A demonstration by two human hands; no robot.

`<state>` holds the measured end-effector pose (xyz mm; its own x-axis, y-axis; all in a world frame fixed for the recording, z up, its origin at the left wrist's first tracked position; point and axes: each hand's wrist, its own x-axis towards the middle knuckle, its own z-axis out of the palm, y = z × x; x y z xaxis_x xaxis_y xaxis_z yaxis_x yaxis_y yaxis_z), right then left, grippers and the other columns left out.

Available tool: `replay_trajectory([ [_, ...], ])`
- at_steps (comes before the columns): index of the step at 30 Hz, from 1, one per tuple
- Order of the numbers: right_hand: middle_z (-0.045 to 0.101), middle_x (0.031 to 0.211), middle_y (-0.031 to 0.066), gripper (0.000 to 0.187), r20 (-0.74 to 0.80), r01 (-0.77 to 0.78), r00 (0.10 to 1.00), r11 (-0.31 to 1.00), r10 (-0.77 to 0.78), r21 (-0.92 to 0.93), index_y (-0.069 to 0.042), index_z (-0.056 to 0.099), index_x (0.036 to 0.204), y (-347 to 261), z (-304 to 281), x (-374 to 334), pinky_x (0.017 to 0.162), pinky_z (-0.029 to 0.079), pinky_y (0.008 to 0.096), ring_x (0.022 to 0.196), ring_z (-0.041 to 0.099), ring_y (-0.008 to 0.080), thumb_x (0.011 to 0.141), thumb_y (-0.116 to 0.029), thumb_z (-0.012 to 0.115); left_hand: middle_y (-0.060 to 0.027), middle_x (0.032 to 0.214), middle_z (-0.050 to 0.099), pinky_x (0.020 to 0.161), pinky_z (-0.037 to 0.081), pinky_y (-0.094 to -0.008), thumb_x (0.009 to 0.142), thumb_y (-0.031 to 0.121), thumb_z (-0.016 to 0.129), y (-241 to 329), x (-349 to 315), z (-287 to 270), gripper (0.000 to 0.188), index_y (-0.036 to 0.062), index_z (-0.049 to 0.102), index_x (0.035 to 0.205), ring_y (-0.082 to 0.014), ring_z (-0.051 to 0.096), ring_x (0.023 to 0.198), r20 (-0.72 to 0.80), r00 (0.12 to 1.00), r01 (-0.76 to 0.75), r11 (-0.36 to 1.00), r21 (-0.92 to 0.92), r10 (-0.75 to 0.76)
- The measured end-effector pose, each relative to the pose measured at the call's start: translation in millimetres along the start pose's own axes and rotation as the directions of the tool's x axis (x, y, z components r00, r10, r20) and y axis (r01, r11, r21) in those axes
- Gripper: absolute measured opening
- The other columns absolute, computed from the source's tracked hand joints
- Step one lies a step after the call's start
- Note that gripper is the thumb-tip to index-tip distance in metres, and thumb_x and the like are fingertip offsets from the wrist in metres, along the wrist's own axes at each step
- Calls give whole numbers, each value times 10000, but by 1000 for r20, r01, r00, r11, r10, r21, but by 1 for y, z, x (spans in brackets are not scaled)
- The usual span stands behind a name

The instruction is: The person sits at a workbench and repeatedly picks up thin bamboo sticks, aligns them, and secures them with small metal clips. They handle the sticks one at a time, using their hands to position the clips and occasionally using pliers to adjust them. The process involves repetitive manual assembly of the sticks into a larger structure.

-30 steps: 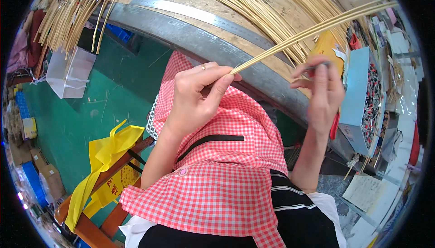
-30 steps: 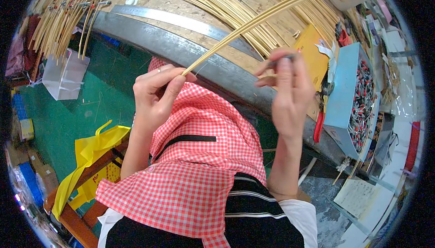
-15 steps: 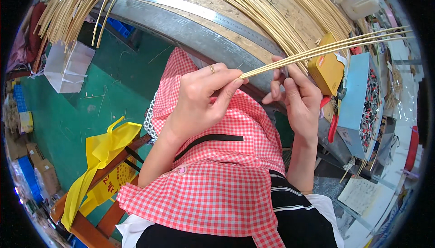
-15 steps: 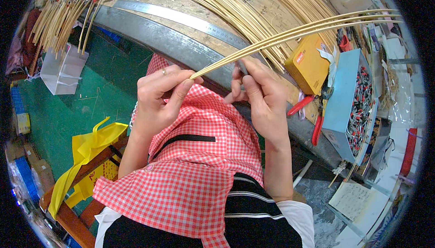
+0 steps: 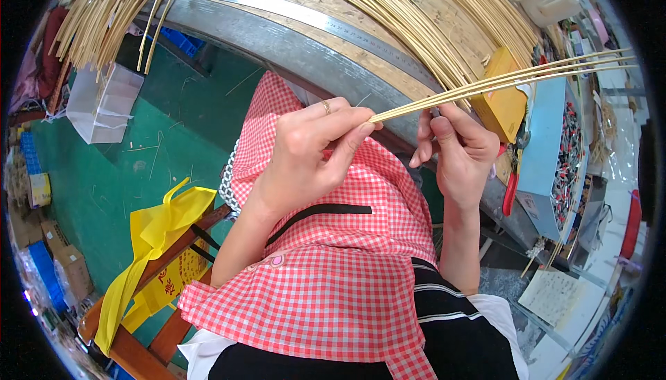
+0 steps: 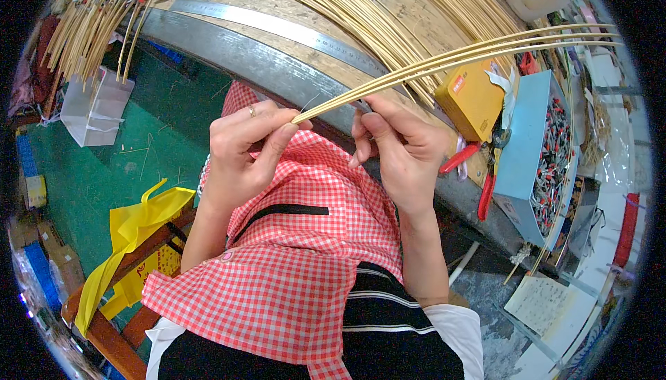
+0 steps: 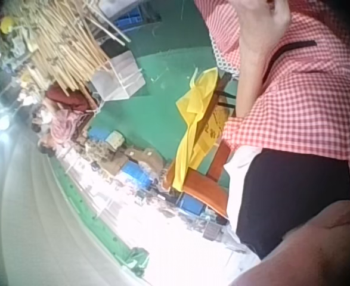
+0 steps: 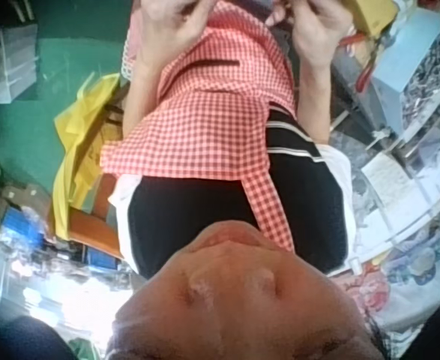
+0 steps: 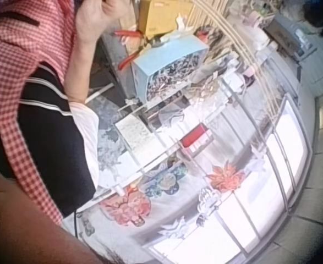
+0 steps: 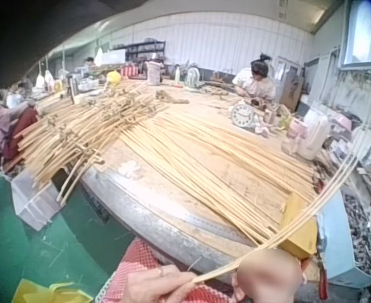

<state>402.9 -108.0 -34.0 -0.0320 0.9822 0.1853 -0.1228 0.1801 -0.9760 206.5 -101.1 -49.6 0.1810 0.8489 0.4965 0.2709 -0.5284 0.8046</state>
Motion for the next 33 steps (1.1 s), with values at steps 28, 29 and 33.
replay_trajectory([
  [28, 628, 1033, 187, 222, -62, 199, 979, 978, -195, 62, 68, 623, 1073, -17, -11, 28, 689, 548, 297, 822, 631, 202, 920, -84, 571, -98, 696, 649, 517, 421, -258, 843, 64, 608, -17, 1, -12, 128, -20, 693, 889, -133, 586, 593, 253, 956, 189, 969, -158, -145],
  [29, 631, 1019, 190, 217, -66, 202, 979, 967, -194, 157, 68, 628, 1060, -20, -16, 31, 681, 550, 300, 803, 634, 205, 917, -87, 578, -97, 692, 648, 521, 425, -255, 847, 74, 607, -22, -2, -11, 136, -23, 694, 888, -129, 591, 605, 267, 952, 205, 960, -189, -151],
  [33, 649, 901, 199, 173, -7, 162, 986, 934, -168, 318, 74, 635, 996, -11, -25, 29, 632, 549, 303, 666, 626, 196, 908, -64, 583, -106, 735, 662, 578, 470, -254, 855, 83, 602, -24, 2, -23, 161, -36, 690, 916, -137, 619, 659, 420, 871, 368, 905, -216, -254],
])
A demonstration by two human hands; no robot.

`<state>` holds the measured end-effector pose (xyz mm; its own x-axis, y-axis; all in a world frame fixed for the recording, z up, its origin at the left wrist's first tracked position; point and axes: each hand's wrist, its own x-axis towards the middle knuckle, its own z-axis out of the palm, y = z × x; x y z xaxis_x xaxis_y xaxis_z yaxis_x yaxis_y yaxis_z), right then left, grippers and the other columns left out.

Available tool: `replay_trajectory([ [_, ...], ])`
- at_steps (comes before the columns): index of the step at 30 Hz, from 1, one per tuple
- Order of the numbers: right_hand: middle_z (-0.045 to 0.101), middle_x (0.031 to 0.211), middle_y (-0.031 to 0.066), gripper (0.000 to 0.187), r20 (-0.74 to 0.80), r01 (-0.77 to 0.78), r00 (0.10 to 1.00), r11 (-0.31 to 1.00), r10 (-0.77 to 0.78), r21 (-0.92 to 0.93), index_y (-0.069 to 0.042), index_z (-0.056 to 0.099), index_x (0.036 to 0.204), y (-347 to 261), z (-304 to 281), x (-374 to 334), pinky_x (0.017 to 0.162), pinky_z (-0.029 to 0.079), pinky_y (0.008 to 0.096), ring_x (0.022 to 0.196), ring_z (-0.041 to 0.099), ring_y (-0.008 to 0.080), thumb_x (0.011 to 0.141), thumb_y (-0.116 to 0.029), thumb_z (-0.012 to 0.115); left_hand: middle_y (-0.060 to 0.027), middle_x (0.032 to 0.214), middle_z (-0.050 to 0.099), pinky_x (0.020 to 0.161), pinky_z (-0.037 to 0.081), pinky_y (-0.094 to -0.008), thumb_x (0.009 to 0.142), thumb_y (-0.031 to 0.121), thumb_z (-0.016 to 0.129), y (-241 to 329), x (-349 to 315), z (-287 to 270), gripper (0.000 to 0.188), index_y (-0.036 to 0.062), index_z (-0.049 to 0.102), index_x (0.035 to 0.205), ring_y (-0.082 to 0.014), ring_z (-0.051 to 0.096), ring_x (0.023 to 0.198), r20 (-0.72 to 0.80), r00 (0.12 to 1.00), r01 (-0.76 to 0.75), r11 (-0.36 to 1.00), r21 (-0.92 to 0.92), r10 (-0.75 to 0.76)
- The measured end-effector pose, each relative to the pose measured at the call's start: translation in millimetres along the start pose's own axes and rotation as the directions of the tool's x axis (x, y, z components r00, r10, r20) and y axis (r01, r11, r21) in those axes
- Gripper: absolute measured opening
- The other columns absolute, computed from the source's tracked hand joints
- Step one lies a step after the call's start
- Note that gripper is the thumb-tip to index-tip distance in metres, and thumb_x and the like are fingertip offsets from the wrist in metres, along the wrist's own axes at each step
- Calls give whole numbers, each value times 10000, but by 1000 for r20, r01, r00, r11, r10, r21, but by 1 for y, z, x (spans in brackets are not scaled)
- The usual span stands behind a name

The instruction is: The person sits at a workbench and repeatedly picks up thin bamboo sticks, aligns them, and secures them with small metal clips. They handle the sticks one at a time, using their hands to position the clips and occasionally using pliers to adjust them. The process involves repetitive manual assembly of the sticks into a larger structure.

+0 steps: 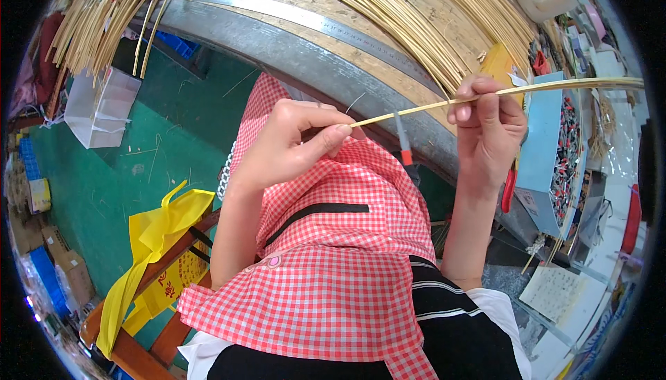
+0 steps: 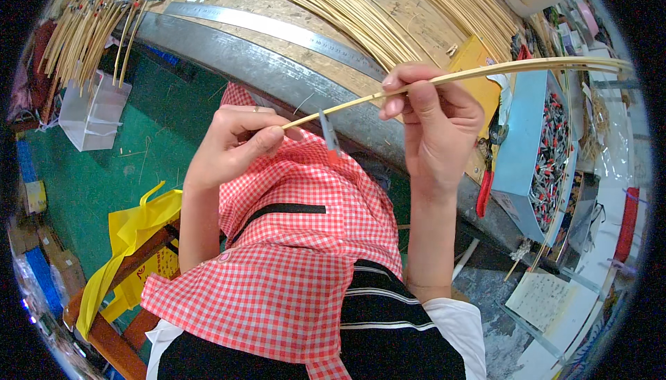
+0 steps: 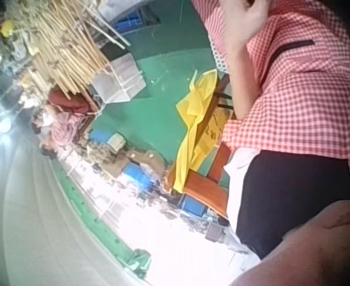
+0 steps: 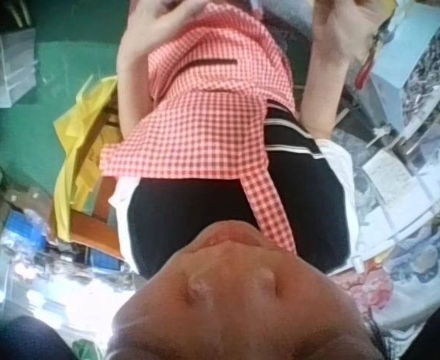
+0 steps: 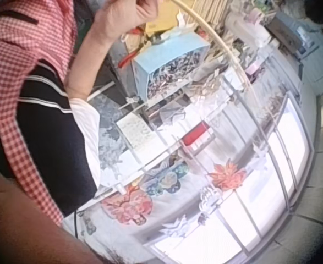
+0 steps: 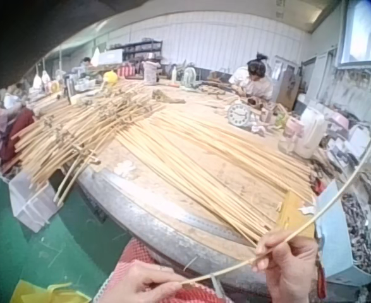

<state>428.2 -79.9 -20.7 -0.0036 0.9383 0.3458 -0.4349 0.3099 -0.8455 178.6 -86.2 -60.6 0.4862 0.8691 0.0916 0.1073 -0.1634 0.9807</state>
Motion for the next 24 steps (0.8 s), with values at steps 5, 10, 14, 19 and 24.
replay_trajectory([
  [5, 665, 872, 179, 134, -89, -126, 989, 987, 117, -99, 64, 651, 978, 23, 23, -16, 642, 550, 290, 695, 643, 182, 880, 14, 574, -121, 845, 679, 691, 502, -268, 830, 51, 599, 9, -2, -7, 196, -42, 679, 983, -170, 648, 781, -210, 967, -117, 985, 123, 141],
  [10, 671, 902, 143, 125, 80, -220, 969, 964, 234, -150, 71, 674, 927, 46, 53, -32, 689, 545, 256, 751, 656, 163, 855, 70, 572, -137, 921, 680, 726, 509, -284, 739, 11, 666, 38, -6, -5, 287, -20, 680, 1025, -216, 662, 837, -284, 877, -265, 882, 390, 389],
  [14, 681, 845, 91, 111, 188, -127, 966, 961, 175, -244, 42, 676, 923, 59, 69, -45, 708, 512, 285, 790, 647, 162, 829, 2, 632, -136, 888, 679, 670, 517, -287, 667, 32, 743, 48, -10, 16, 342, 5, 697, 1005, -224, 665, 790, -276, 850, -296, 841, 453, 448],
  [19, 669, 803, 130, 76, 224, -39, 966, 930, 129, -366, 24, 641, 901, 70, 75, -54, 652, 503, 323, 745, 652, 211, 839, -1, 604, -117, 815, 677, 609, 514, -288, 673, 19, 742, 39, -11, 19, 261, 20, 711, 932, -227, 662, 706, -266, 805, -350, 787, 508, 530],
  [24, 664, 840, 148, 125, 359, 65, 907, 766, 222, -639, 17, 644, 915, 46, 52, -39, 666, 502, 322, 763, 653, 233, 794, -12, 650, -119, 796, 671, 581, 508, -279, 687, -11, 726, 40, -11, 23, 224, 27, 711, 908, -220, 656, 675, -287, 810, -310, 788, 533, 512],
])
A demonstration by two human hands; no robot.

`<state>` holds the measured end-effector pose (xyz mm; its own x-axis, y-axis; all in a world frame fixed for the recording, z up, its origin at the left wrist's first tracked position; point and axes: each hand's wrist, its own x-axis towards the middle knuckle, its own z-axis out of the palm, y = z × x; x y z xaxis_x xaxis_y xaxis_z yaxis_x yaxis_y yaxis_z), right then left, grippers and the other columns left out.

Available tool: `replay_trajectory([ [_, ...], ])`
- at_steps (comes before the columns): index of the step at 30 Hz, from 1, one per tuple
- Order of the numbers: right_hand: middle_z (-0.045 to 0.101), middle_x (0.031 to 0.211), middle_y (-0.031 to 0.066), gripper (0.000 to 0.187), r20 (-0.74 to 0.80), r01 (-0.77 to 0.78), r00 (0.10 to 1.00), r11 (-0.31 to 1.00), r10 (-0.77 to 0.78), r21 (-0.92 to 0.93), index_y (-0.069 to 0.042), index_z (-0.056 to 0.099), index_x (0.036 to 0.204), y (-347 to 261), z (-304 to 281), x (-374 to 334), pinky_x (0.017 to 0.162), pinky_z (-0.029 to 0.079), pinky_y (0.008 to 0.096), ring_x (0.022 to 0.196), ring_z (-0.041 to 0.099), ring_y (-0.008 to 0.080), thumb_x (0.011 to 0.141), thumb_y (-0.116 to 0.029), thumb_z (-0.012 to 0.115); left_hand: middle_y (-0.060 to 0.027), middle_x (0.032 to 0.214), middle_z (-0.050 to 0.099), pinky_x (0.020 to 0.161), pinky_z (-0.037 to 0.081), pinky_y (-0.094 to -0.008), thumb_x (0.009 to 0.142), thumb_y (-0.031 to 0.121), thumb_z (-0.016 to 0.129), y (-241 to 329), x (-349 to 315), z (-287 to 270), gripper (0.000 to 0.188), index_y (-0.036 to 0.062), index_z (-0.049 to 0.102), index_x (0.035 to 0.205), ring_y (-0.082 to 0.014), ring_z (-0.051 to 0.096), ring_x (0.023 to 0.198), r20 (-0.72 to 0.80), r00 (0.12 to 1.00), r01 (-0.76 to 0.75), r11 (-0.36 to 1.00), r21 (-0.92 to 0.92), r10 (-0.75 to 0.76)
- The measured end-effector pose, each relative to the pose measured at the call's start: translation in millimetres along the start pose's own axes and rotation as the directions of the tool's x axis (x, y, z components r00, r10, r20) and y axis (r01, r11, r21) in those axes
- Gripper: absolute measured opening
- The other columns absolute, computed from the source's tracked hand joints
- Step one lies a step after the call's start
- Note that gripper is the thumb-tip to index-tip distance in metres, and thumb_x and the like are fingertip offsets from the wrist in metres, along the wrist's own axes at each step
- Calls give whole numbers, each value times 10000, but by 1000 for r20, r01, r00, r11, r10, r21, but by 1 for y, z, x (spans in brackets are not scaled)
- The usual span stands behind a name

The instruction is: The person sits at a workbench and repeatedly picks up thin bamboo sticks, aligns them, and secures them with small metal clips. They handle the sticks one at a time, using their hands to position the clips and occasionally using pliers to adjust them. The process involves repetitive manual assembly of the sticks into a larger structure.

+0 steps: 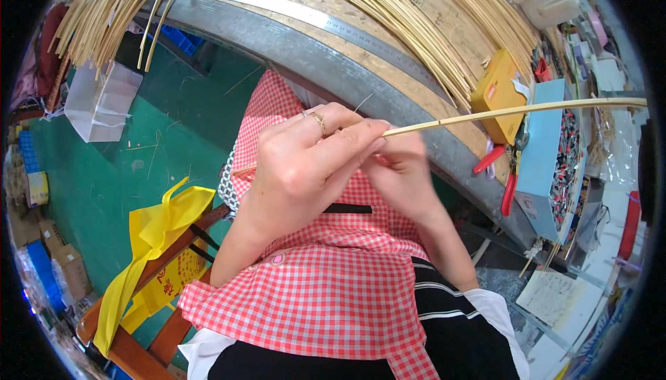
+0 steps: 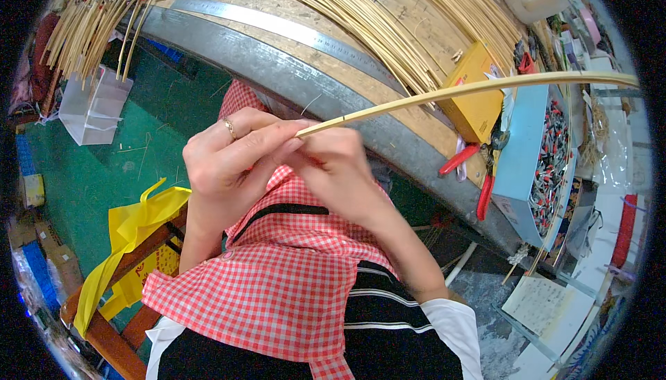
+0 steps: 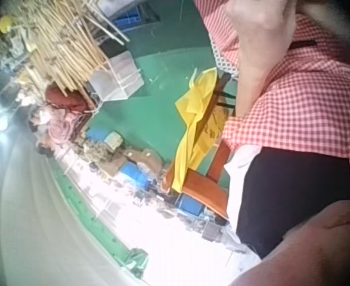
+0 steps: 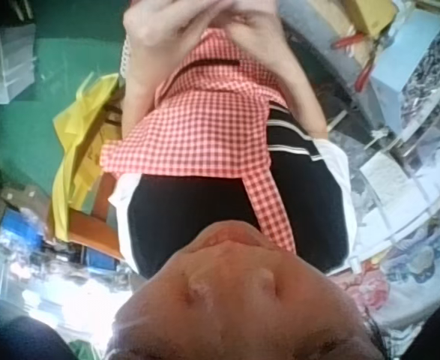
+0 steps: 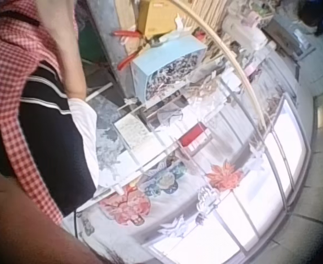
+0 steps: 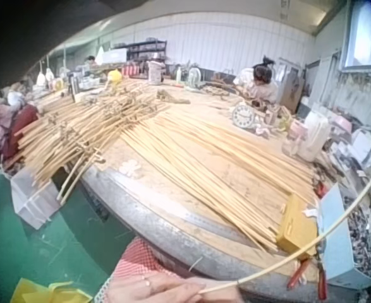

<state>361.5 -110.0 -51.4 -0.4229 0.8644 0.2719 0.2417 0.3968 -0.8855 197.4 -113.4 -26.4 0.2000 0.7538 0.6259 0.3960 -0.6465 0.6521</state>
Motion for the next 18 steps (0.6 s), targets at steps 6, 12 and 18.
replay_trajectory([
  [6, 633, 921, 155, 277, -471, 132, 880, 916, 69, 380, 97, 573, 1120, -25, -60, -7, 503, 487, 239, 623, 564, 129, 852, 30, 595, -118, 781, 662, 571, 508, -273, 690, -26, 723, 1, 1, -4, 214, 20, 704, 898, -225, 651, 665, 16, 998, 58, 998, 32, -59],
  [12, 646, 764, 179, 154, -496, 154, 861, 877, 107, 456, 90, 637, 954, -33, -72, -8, 410, 418, 219, 489, 507, 108, 850, -23, 647, -113, 780, 658, 566, 505, -275, 685, -19, 728, 0, 1, -3, 206, 18, 699, 885, -223, 648, 655, 66, 998, 16, 999, 43, -19],
  [18, 644, 727, 164, 89, -480, 141, 864, 843, 152, 520, 83, 652, 908, -27, -60, -10, 402, 408, 209, 471, 515, 106, 835, 35, 636, -116, 806, 661, 587, 507, -286, 704, -12, 706, -6, 3, -7, 216, 9, 694, 919, -221, 646, 674, 111, 993, 26, 996, 83, -35],
])
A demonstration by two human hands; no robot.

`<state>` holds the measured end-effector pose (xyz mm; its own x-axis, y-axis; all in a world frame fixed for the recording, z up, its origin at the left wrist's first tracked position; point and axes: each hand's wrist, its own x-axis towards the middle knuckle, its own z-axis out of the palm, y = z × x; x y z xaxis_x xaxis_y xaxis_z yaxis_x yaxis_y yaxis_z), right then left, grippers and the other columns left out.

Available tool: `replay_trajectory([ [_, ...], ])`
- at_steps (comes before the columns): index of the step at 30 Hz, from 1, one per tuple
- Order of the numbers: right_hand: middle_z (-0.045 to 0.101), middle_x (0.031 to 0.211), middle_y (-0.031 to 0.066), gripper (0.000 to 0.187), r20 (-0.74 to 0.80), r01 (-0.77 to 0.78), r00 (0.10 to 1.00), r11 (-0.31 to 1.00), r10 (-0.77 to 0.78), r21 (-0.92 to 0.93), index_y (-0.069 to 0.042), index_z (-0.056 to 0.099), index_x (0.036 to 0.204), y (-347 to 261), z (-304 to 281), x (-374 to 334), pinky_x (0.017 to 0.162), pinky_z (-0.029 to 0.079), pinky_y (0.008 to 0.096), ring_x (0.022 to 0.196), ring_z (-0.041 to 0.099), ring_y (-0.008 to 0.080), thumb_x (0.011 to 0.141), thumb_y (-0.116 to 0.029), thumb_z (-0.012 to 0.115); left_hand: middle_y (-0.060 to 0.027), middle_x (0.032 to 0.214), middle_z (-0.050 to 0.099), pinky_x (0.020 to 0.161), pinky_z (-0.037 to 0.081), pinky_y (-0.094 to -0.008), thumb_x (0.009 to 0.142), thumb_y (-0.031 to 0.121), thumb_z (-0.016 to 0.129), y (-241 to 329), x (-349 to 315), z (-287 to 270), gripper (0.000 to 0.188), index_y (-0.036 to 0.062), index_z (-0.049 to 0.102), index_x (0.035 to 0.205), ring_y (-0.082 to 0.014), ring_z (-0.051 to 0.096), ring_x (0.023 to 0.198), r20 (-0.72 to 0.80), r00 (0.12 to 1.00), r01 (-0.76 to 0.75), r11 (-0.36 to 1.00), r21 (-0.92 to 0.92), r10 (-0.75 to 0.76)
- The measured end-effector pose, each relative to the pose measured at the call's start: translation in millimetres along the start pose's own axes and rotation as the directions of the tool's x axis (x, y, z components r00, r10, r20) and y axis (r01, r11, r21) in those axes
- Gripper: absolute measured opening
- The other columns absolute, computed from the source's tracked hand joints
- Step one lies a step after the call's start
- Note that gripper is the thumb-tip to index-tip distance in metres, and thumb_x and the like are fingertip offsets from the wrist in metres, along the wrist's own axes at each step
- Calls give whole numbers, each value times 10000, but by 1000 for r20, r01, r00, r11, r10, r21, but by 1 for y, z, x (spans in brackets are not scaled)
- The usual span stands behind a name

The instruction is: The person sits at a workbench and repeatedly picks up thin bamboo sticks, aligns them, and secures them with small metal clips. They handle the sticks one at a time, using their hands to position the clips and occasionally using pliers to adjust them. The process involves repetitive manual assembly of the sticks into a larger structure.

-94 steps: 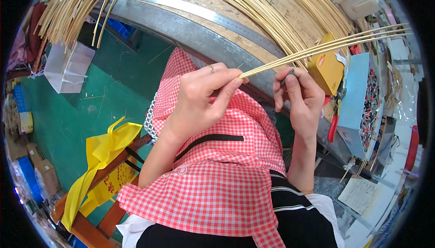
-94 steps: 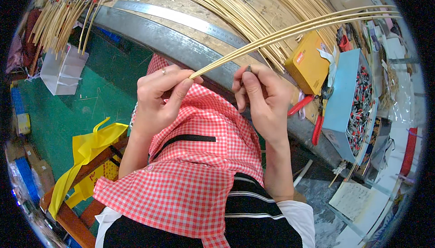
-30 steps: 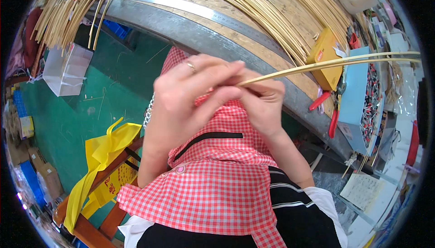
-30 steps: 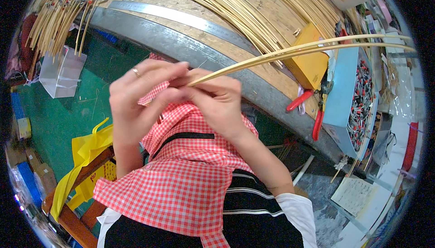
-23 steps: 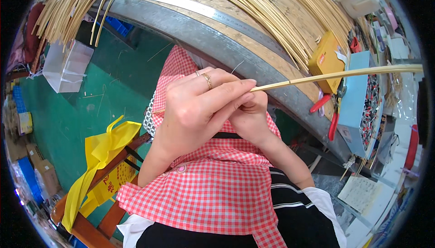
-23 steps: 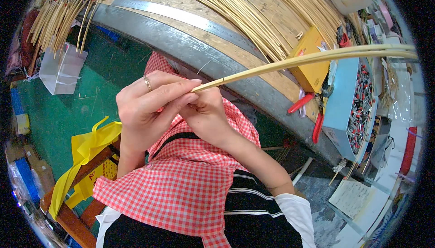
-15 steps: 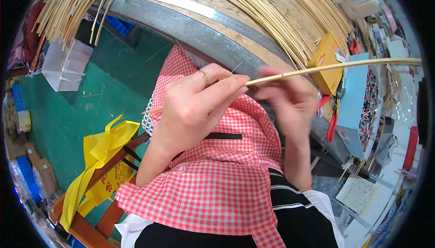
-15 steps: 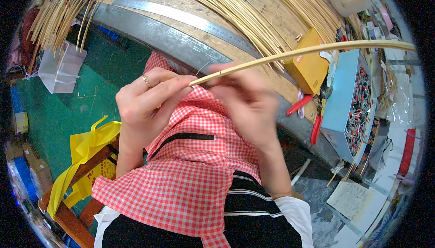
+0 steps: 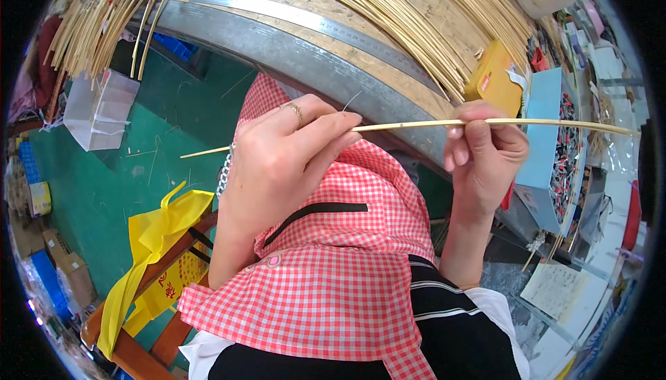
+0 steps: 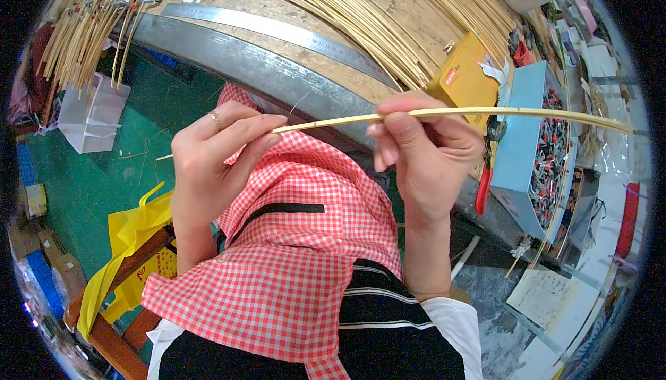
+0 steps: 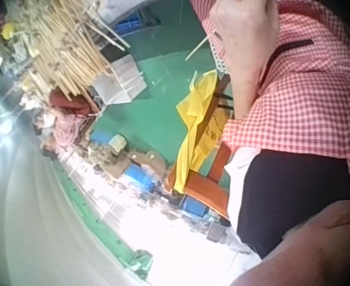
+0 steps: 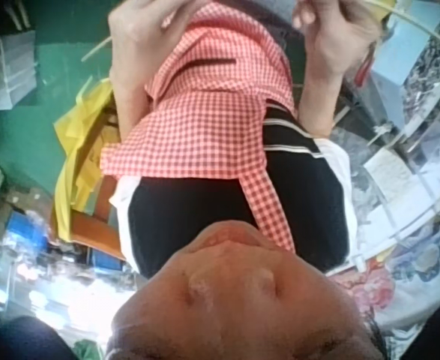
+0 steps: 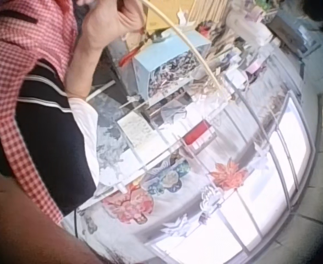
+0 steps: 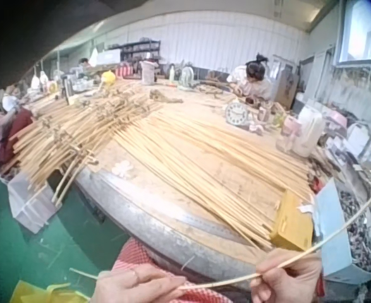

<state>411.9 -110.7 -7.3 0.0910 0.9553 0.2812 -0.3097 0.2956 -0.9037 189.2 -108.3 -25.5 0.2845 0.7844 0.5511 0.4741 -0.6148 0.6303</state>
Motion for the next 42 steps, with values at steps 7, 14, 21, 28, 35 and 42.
replay_trajectory([
  [7, 654, 770, 175, 118, 235, 100, 969, 991, -76, -93, 86, 660, 843, 15, 11, -9, 441, 434, 212, 499, 552, 127, 746, 142, 623, -121, 763, 653, 571, 480, -284, 766, -4, 641, 4, 4, 6, 147, -31, 687, 903, -193, 632, 646, 168, 979, 175, 894, -413, -114],
  [14, 680, 821, 150, 136, 408, 132, 913, 936, 15, -328, 52, 686, 881, -6, 4, 0, 635, 530, 268, 743, 663, 215, 747, 75, 674, -104, 662, 620, 514, 413, -258, 755, -17, 650, 3, 1, 12, 74, -54, 674, 816, -149, 571, 577, 168, 972, 223, 866, -448, -163],
  [21, 690, 881, 77, 179, -142, 1, 939, 415, -313, -910, 6, 680, 1021, -99, -104, 13, 690, 492, 239, 758, 610, 106, 861, -42, 616, -82, 648, 595, 499, 369, -237, 748, -64, 654, 4, 1, 13, 79, -69, 664, 825, -120, 528, 559, 68, 974, 226, 901, -371, -217],
  [28, 687, 960, 158, 275, -336, -346, 938, -254, -84, -903, 29, 666, 1041, -146, -260, -12, 765, 482, 322, 843, 648, 212, 809, -119, 665, -55, 669, 578, 492, 306, -214, 822, -2, 622, 3, 1, 15, 76, -73, 649, 816, -82, 462, 562, 48, 979, 203, 921, -334, -199],
  [35, 619, 945, 52, 204, -293, -293, 955, -13, 45, -956, 25, 655, 995, -127, -256, -14, 714, 446, 247, 782, 561, 118, 799, -31, 654, -46, 691, 575, 505, 318, -210, 852, 22, 597, 7, 1, 15, 111, -75, 640, 818, -78, 458, 581, 90, 968, 251, 919, -303, -234],
  [42, 627, 716, 96, 189, -329, -319, 940, -108, 92, -942, 27, 663, 934, -129, -251, -4, 647, 448, 303, 669, 570, 155, 775, -75, 672, -56, 669, 593, 486, 306, -212, 832, 21, 657, 2, 0, 15, 94, -70, 664, 852, -77, 467, 563, 44, 974, 225, 921, -317, -223],
])
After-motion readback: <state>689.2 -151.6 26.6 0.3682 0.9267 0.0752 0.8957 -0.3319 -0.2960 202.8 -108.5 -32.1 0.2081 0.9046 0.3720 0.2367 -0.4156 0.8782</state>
